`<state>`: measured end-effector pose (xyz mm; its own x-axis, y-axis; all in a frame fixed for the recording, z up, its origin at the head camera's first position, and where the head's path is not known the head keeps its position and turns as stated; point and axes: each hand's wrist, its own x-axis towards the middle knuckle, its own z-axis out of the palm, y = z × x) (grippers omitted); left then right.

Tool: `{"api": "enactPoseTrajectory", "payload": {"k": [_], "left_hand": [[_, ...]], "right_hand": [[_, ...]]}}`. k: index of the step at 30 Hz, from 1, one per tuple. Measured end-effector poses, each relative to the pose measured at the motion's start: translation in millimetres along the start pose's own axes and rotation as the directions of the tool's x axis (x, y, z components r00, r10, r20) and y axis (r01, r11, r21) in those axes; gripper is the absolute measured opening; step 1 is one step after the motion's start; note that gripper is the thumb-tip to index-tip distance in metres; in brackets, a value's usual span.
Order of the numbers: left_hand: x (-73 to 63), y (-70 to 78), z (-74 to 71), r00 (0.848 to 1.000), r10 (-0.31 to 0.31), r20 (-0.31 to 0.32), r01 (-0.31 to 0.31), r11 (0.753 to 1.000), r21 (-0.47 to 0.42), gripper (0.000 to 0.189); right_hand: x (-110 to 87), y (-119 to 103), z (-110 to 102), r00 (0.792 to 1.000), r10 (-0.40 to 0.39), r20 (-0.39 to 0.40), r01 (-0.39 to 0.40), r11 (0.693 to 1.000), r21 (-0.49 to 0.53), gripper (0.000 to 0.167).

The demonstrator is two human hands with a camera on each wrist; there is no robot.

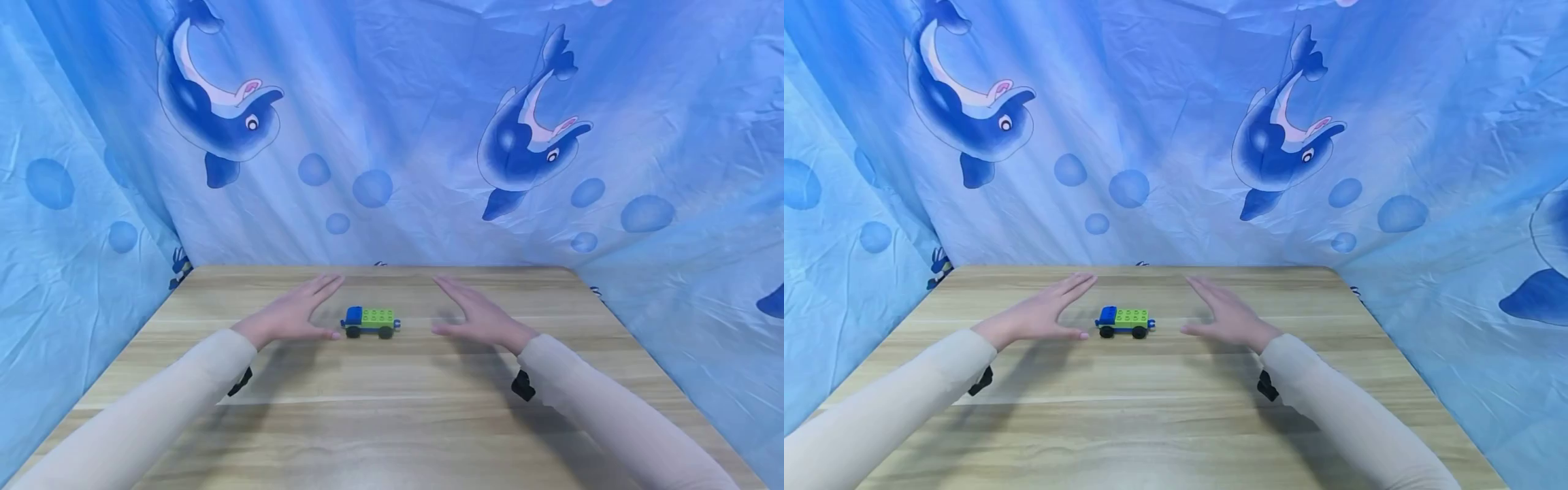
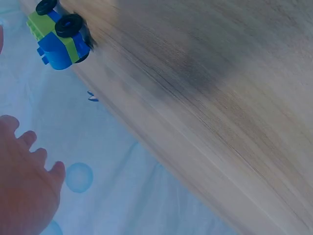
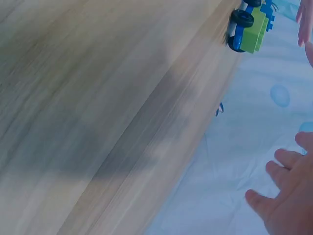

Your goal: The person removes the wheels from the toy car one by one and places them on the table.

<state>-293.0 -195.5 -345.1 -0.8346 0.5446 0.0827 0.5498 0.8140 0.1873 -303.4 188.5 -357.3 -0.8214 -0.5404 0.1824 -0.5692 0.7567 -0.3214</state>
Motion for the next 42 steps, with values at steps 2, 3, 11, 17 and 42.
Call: {"api": "enactPoseTrajectory", "payload": {"k": [2,3,11,17,42], "left_hand": [[1.4,-0.6,-0.6,1.000,-0.003,0.003,0.003,1.000,-0.026,0.111],[1.9,-0.9,-0.4,1.000,0.000,0.004,0.000,0.999,-0.039,0.112],[12.1,-0.3,3.8,0.998,-0.010,0.056,0.022,0.977,-0.214,0.115],[23.1,3.5,7.3,0.997,-0.007,0.072,0.030,0.946,-0.321,0.112],[54.0,5.2,44.3,0.995,-0.033,0.097,0.077,0.864,-0.497,0.082]], "right_hand": [[3.0,-1.1,1.8,1.000,-0.002,-0.015,0.002,1.000,0.014,0.097],[4.6,-1.6,2.8,1.000,0.000,-0.022,0.001,1.000,0.022,0.097],[16.3,-9.1,9.6,0.999,0.024,-0.045,-0.019,0.993,0.115,0.101],[26.5,-15.0,15.1,0.999,0.040,-0.026,-0.034,0.981,0.192,0.102],[63.6,-31.6,57.2,0.987,0.108,0.122,-0.148,0.907,0.393,0.096]]}}
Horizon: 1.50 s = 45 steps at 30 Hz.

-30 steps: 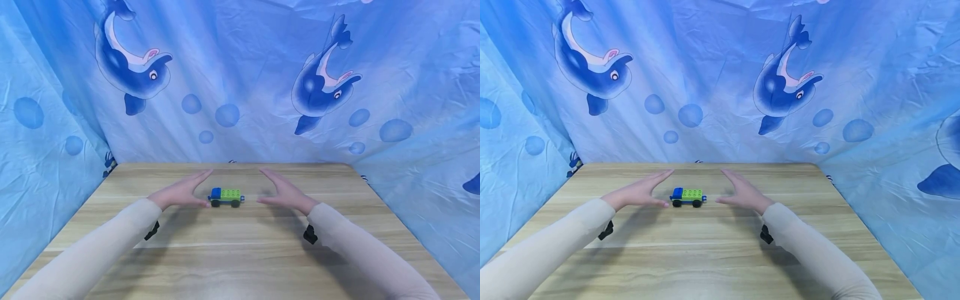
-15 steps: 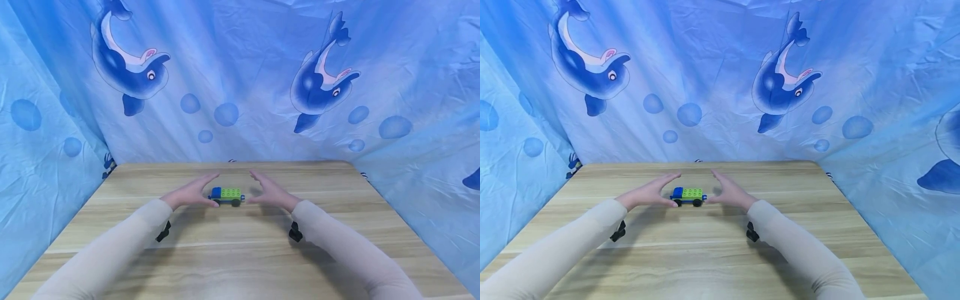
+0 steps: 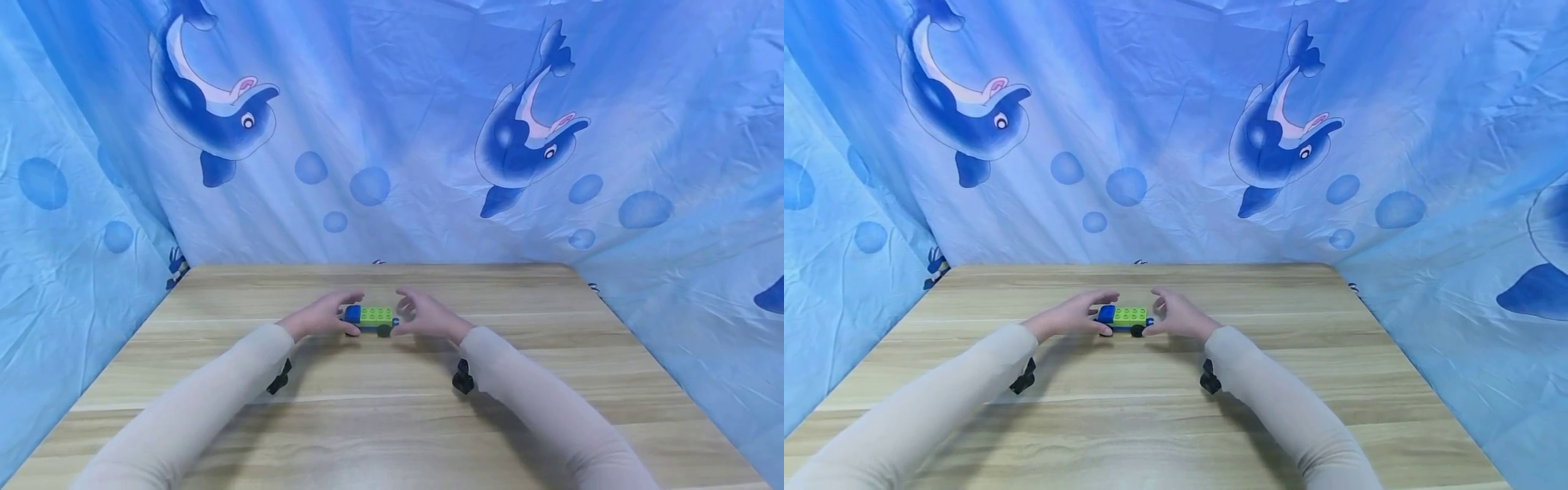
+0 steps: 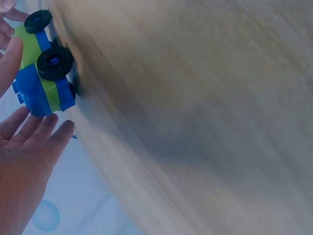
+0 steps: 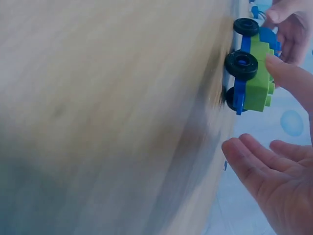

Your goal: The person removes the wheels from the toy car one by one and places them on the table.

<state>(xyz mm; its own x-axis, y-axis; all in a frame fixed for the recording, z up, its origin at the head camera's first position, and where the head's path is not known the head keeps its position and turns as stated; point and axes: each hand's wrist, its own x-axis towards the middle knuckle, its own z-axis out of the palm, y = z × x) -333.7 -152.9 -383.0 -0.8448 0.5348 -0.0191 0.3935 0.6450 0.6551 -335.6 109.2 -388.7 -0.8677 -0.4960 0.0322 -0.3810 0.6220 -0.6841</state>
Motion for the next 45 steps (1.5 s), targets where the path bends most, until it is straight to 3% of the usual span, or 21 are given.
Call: {"api": "enactPoseTrajectory", "payload": {"k": [11,27,34,38,45], "left_hand": [[10.2,4.8,11.8,0.995,-0.092,-0.033,0.093,0.995,0.043,0.075],[21.2,12.3,17.3,0.994,-0.099,-0.056,0.106,0.983,0.150,0.037],[23.7,13.9,15.4,0.996,-0.076,-0.043,0.081,0.987,0.137,0.035],[23.8,17.0,11.8,0.998,-0.047,-0.042,0.052,0.990,0.131,0.044],[22.5,21.5,4.5,1.000,0.009,0.000,-0.009,0.991,0.136,0.056]], "right_hand": [[11.6,-7.2,11.1,0.998,0.068,-0.018,-0.068,0.998,-0.008,0.079],[15.1,-9.7,16.6,0.994,0.102,-0.040,-0.103,0.995,-0.012,0.057],[13.3,-9.3,12.9,0.994,0.105,-0.038,-0.104,0.994,0.019,0.054],[12.0,-9.9,6.7,0.993,0.116,-0.030,-0.115,0.992,0.050,0.052],[14.3,-13.8,-6.3,0.998,0.059,-0.031,-0.059,0.998,-0.013,0.047]]}}
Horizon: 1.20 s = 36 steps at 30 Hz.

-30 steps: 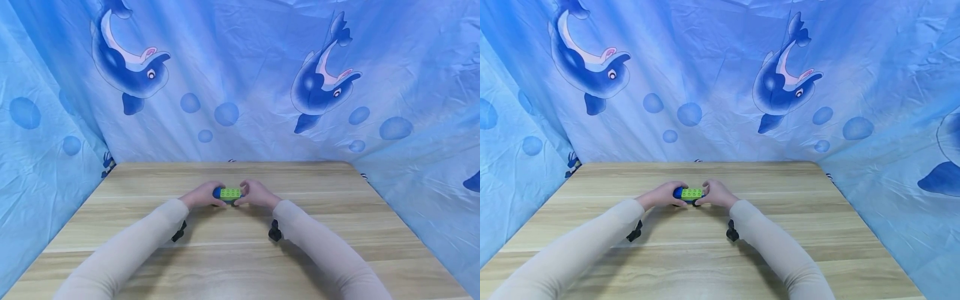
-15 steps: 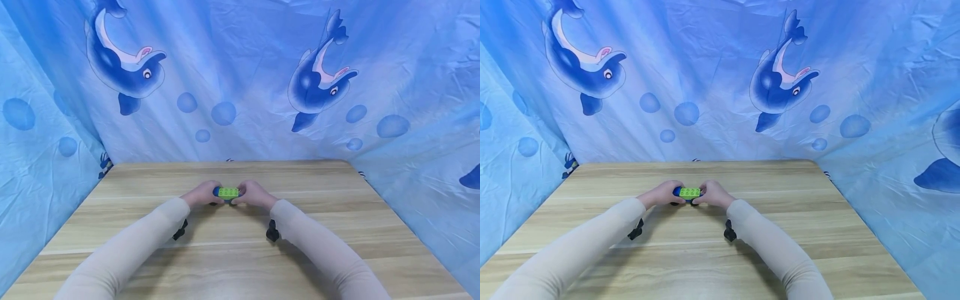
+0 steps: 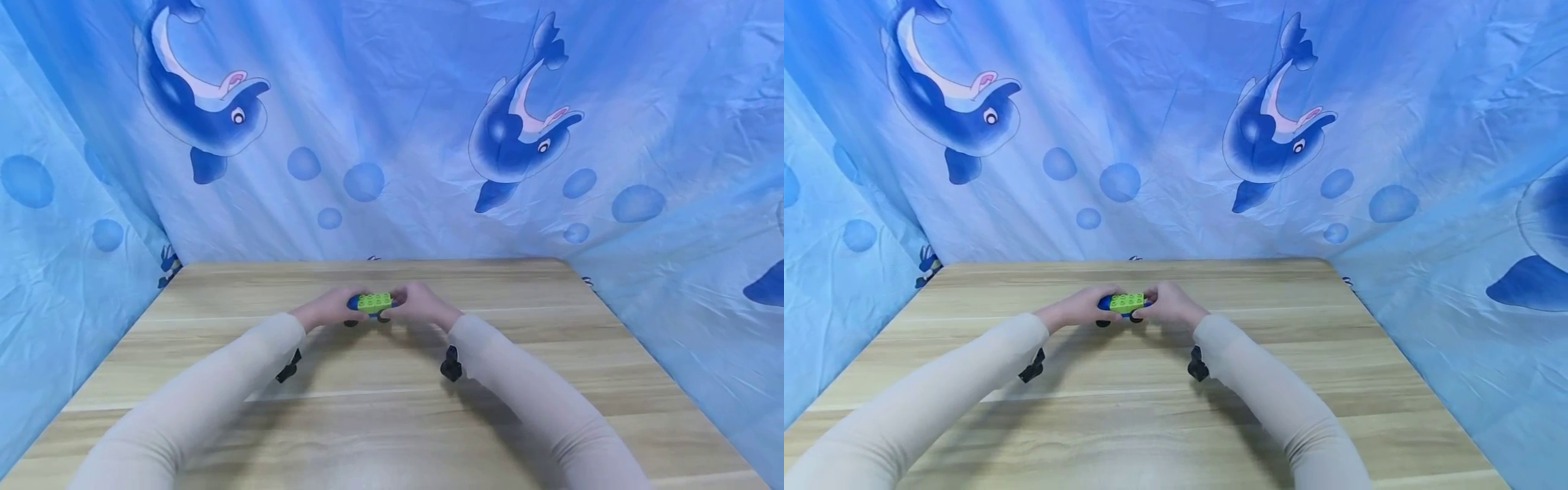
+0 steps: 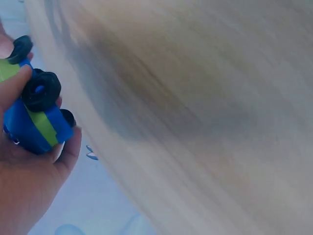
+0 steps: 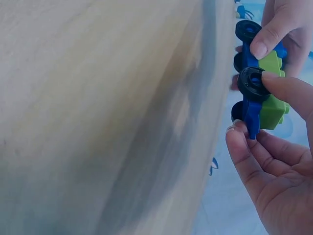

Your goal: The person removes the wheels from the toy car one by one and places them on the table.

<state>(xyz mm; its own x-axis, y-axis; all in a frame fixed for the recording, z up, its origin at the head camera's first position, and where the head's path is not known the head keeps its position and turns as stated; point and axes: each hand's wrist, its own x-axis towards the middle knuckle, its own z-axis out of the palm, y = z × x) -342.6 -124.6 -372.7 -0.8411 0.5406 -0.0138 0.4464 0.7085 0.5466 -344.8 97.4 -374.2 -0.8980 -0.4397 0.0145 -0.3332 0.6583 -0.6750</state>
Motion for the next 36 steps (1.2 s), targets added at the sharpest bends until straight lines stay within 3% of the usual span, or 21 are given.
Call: {"api": "enactPoseTrajectory", "payload": {"k": [4,9,17,26,36], "left_hand": [[-2.6,6.6,-6.6,0.999,0.002,0.041,-0.002,1.000,0.006,0.059],[-7.3,14.6,-13.7,0.998,-0.022,0.052,0.022,1.000,0.000,0.065],[-10.8,22.4,-21.4,0.999,0.043,-0.010,-0.043,0.998,-0.041,0.065],[-10.8,31.2,-22.7,0.996,0.070,-0.054,-0.071,0.997,-0.032,0.066],[-13.0,33.6,-20.6,0.997,0.078,0.002,-0.077,0.990,-0.115,0.065]], "right_hand": [[-2.4,-6.8,-6.7,0.999,-0.033,0.012,0.033,0.999,-0.017,0.046],[-6.9,-15.5,-13.1,0.999,-0.044,0.030,0.043,0.998,0.044,0.046],[-10.7,-29.9,-30.6,0.998,-0.062,0.015,0.061,0.995,0.078,0.047],[-12.9,-36.2,-42.2,0.996,-0.085,-0.013,0.086,0.989,0.122,0.044],[-14.6,-36.0,-39.9,0.995,-0.095,-0.021,0.097,0.974,0.205,0.038]]}}
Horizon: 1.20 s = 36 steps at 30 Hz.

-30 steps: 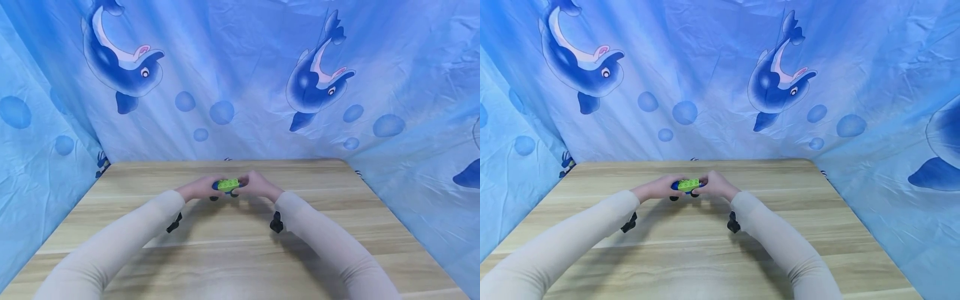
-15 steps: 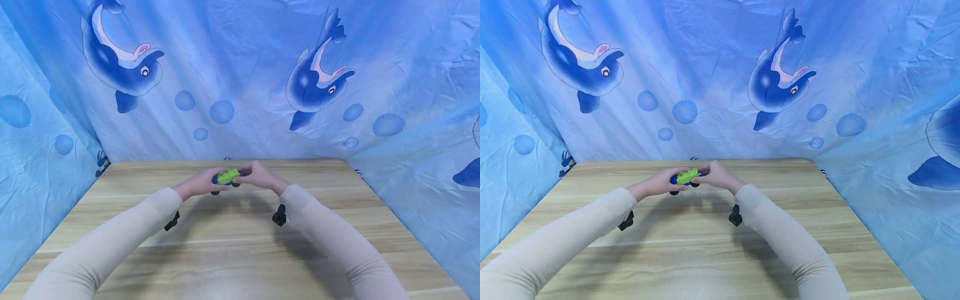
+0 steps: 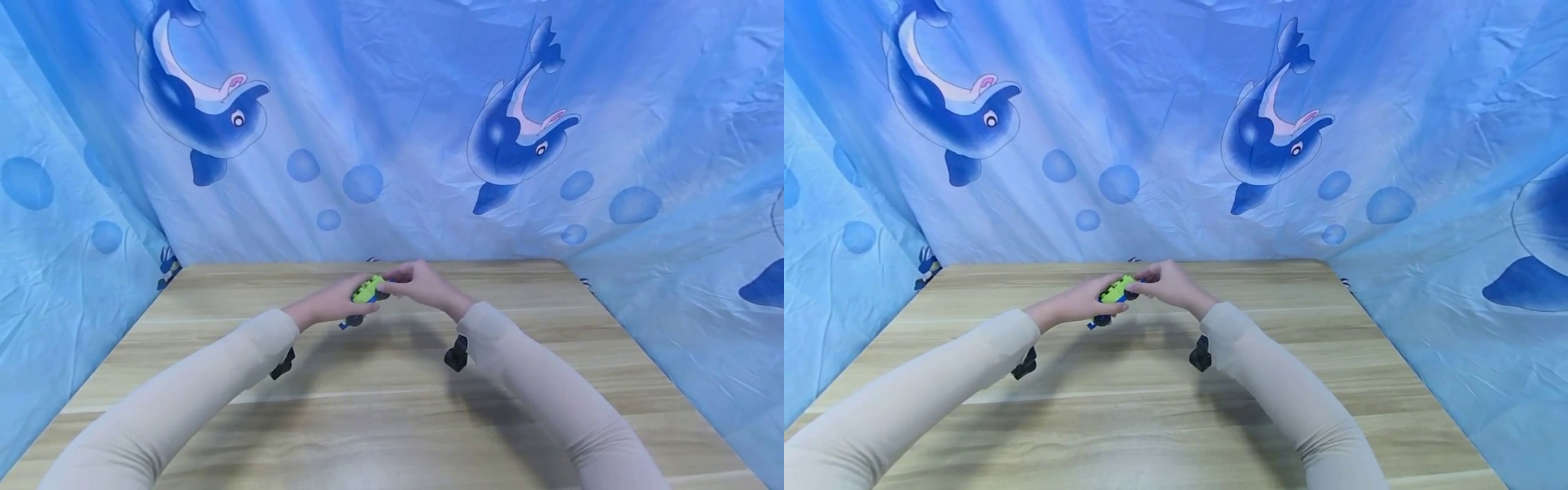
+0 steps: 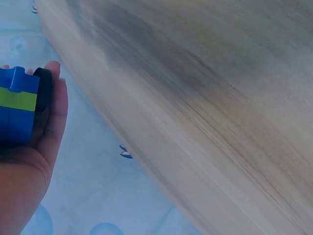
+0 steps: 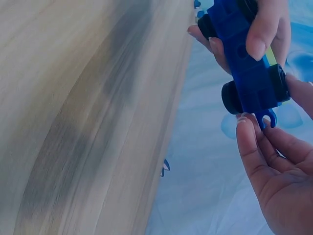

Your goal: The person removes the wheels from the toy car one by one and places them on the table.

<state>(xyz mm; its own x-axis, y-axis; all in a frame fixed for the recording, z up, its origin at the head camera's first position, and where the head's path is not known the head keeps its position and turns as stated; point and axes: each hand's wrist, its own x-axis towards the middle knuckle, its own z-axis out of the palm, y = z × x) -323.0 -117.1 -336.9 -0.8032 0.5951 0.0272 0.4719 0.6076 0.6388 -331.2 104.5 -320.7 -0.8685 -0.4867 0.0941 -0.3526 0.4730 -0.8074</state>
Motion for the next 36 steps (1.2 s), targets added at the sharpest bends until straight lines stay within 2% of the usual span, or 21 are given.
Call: {"api": "enactPoseTrajectory", "payload": {"k": [3,9,15,19,25,36], "left_hand": [[-1.3,-0.2,0.8,1.000,0.003,0.001,-0.003,0.999,-0.050,0.062],[-4.8,-1.7,6.7,0.997,-0.001,-0.071,-0.003,0.998,-0.065,0.064],[-5.6,-1.7,13.5,0.992,-0.003,-0.122,-0.006,0.998,-0.068,0.062],[-5.0,0.5,14.5,0.988,-0.005,-0.155,-0.006,0.997,-0.073,0.056],[-4.8,2.6,14.7,0.982,-0.008,-0.187,-0.005,0.997,-0.071,0.052],[-3.3,2.8,19.7,0.972,-0.003,-0.237,-0.017,0.997,-0.081,0.052]], "right_hand": [[-1.0,-1.2,1.2,1.000,-0.017,-0.012,0.017,1.000,-0.003,0.038],[-3.0,-4.0,2.8,0.999,-0.029,-0.023,0.029,0.999,0.016,0.041],[-4.9,-2.0,6.1,1.000,0.016,-0.020,-0.014,0.995,0.101,0.050],[-7.8,0.6,7.1,0.998,0.051,-0.038,-0.044,0.986,0.158,0.043],[-10.1,3.5,10.7,1.000,0.015,-0.004,-0.014,0.981,0.194,0.032],[-9.6,7.5,18.5,0.999,-0.030,0.023,0.024,0.975,0.222,0.032]]}}
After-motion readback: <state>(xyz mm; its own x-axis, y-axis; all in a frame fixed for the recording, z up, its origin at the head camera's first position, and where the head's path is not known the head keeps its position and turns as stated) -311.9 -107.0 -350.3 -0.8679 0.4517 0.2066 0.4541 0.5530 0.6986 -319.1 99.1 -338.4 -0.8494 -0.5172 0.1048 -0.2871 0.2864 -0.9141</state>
